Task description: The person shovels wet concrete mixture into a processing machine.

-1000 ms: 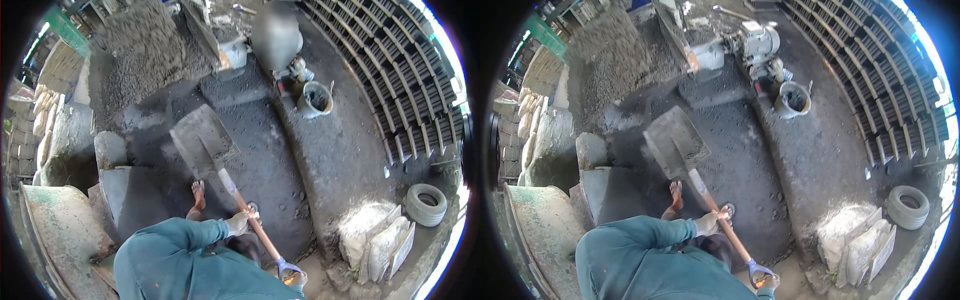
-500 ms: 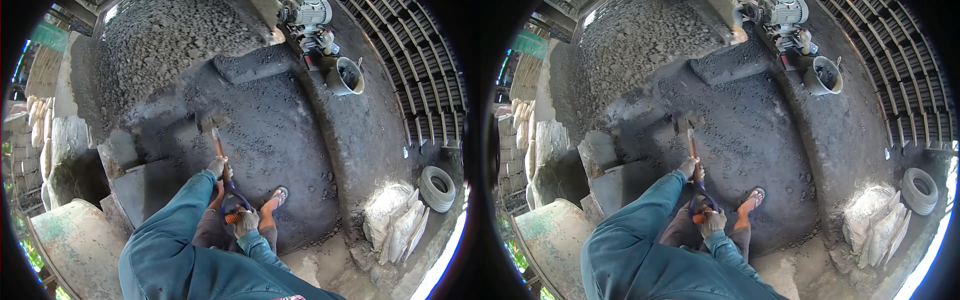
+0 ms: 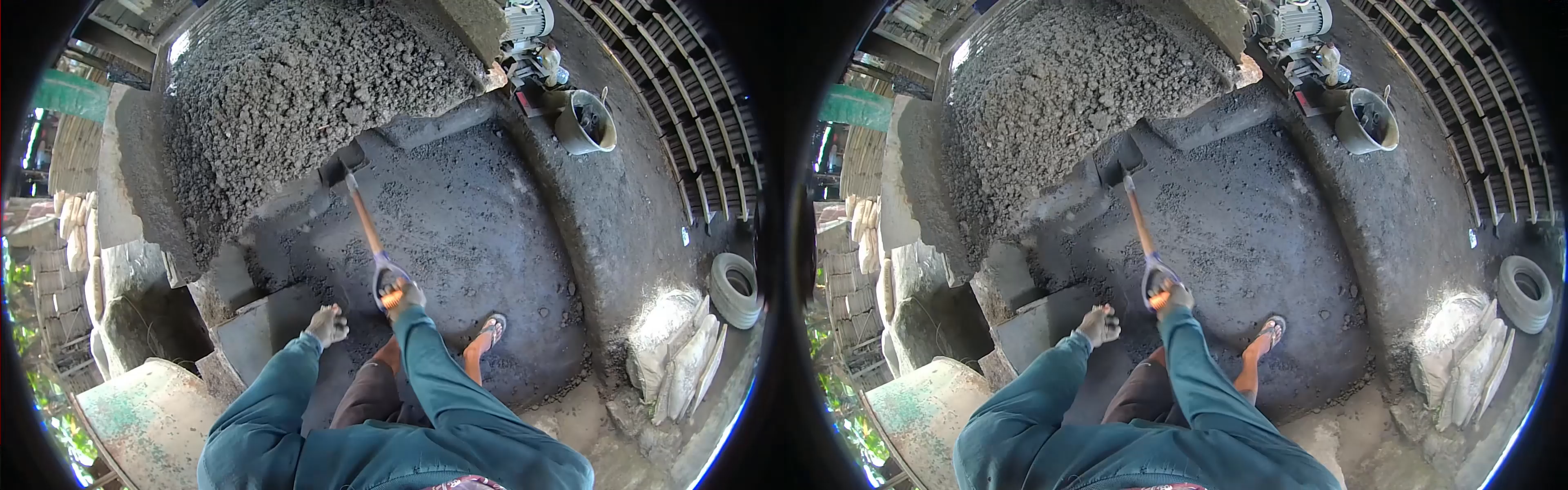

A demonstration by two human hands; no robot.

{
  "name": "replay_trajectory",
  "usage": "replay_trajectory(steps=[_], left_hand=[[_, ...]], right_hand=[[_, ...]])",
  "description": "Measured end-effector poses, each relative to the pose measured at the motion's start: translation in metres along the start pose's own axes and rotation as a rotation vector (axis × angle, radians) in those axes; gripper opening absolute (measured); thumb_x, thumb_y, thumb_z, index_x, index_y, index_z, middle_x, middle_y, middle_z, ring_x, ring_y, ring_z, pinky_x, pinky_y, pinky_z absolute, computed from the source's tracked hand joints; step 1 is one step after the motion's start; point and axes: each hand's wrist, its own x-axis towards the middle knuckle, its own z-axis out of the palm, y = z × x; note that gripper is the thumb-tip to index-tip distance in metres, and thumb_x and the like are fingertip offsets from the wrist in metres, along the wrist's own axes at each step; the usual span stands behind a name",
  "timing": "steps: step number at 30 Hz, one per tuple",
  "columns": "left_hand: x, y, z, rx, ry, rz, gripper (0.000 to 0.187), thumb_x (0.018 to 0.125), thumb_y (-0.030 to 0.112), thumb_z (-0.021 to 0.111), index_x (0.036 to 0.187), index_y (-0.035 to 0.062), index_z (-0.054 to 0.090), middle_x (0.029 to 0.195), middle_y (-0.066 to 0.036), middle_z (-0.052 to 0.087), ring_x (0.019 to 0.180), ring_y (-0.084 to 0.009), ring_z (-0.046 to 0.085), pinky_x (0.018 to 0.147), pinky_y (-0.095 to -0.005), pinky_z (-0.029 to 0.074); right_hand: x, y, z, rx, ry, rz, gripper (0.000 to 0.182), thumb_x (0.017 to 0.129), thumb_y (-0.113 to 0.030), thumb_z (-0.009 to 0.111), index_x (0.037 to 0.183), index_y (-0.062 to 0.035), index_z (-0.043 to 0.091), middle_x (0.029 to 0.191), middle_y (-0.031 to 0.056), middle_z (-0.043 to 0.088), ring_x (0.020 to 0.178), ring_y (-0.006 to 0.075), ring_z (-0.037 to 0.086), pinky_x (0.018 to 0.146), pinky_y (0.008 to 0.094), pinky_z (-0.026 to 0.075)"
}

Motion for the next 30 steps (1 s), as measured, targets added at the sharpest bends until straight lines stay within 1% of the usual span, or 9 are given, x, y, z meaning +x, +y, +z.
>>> replay_trajectory(steps=[7,10,13,14,17,19,24,26,30], left_hand=[[0.033,-0.051,0.083,0.173,0.048,-0.088,0.031,0.103,0.047,0.053,0.107,0.0173,0.059,0.092,-0.008,0.064,0.077,-0.0281,0.065,0.072,-0.0512,0.056],[0.07,-0.056,0.157,0.101,-0.07,-0.074,0.047,0.097,0.059,0.058,0.106,0.0131,0.059,0.091,-0.012,0.064,0.071,-0.0318,0.064,0.073,-0.0501,0.056],[0.104,-0.055,0.234,-0.217,-0.247,-0.02,0.049,0.094,0.058,0.064,0.106,0.0107,0.056,0.085,-0.016,0.062,0.068,-0.0359,0.062,0.07,-0.0527,0.056],[0.085,-0.046,0.274,-0.416,0.036,-0.014,0.033,0.096,0.039,0.066,0.104,0.0096,0.051,0.076,-0.017,0.057,0.068,-0.0387,0.06,0.068,-0.0564,0.054],[0.087,-0.106,0.315,-0.16,-0.061,-0.078,0.015,0.098,0.02,0.059,0.106,0.0112,0.049,0.086,-0.014,0.055,0.067,-0.0344,0.058,0.064,-0.0556,0.053],[0.067,-0.171,0.351,-0.218,-0.154,-0.075,0.012,0.095,0.01,0.054,0.105,0.0113,0.048,0.088,-0.014,0.053,0.066,-0.033,0.056,0.068,-0.0546,0.052],[-0.029,-0.277,0.455,-0.554,-0.228,-0.434,0.013,0.097,0.012,0.054,0.109,0.0123,0.059,0.11,-0.015,0.062,0.093,-0.0321,0.061,0.084,-0.0547,0.055],[-0.013,-0.337,0.473,-0.521,-0.316,-0.236,0.013,0.098,0.018,0.055,0.108,0.0122,0.061,0.119,-0.014,0.063,0.101,-0.0325,0.061,0.089,-0.0561,0.055],[-0.18,-0.294,0.525,-0.57,-0.188,-0.329,0.024,0.101,0.032,0.056,0.114,0.0124,0.052,0.106,-0.011,0.058,0.099,-0.0348,0.061,0.093,-0.0664,0.052]], right_hand=[[0.023,-0.068,-0.168,0.001,-0.1,-0.019,0.008,0.096,-0.009,0.061,0.104,-0.0079,0.06,0.091,0.0111,0.061,0.079,0.0287,0.065,0.066,0.0464,0.055],[-0.026,-0.091,-0.238,-1.138,-0.394,-0.486,0.017,0.097,-0.011,0.058,0.112,-0.0113,0.064,0.094,0.0092,0.066,0.086,0.028,0.069,0.071,0.0444,0.056],[-0.174,-0.11,-0.208,0.018,-0.055,-0.103,0.024,0.094,-0.018,0.063,0.108,0.0005,0.06,0.088,0.0157,0.066,0.072,0.027,0.065,0.066,0.0414,0.057],[-0.197,-0.119,-0.217,-0.098,-0.034,-0.203,0.025,0.091,-0.012,0.066,0.111,0.0018,0.059,0.088,0.0162,0.066,0.068,0.0286,0.065,0.064,0.0429,0.058],[-0.291,-0.198,-0.219,-0.18,0.024,-0.199,0.034,0.078,0.006,0.069,0.111,0.0062,0.06,0.082,0.0157,0.065,0.06,0.0324,0.065,0.059,0.0456,0.059],[-0.325,-0.258,-0.252,-0.285,0.008,-0.289,0.017,0.073,0.004,0.068,0.089,0.0061,0.063,0.073,0.0152,0.065,0.059,0.0309,0.068,0.057,0.0447,0.061],[-0.396,-0.397,-0.379,-0.418,0.26,-0.454,0.006,0.073,0.003,0.065,0.075,-0.0002,0.06,0.06,0.0147,0.06,0.043,0.028,0.059,0.041,0.0456,0.055],[-0.416,-0.449,-0.418,-0.406,0.359,-0.533,0.02,0.07,0.008,0.061,0.088,0.0007,0.061,0.067,0.0151,0.063,0.048,0.0265,0.06,0.043,0.0434,0.054],[-0.398,-0.541,-0.496,-0.458,0.244,-0.497,0.016,0.073,0.007,0.054,0.085,-0.0011,0.062,0.061,0.0136,0.055,0.042,0.0253,0.054,0.036,0.0431,0.047]])
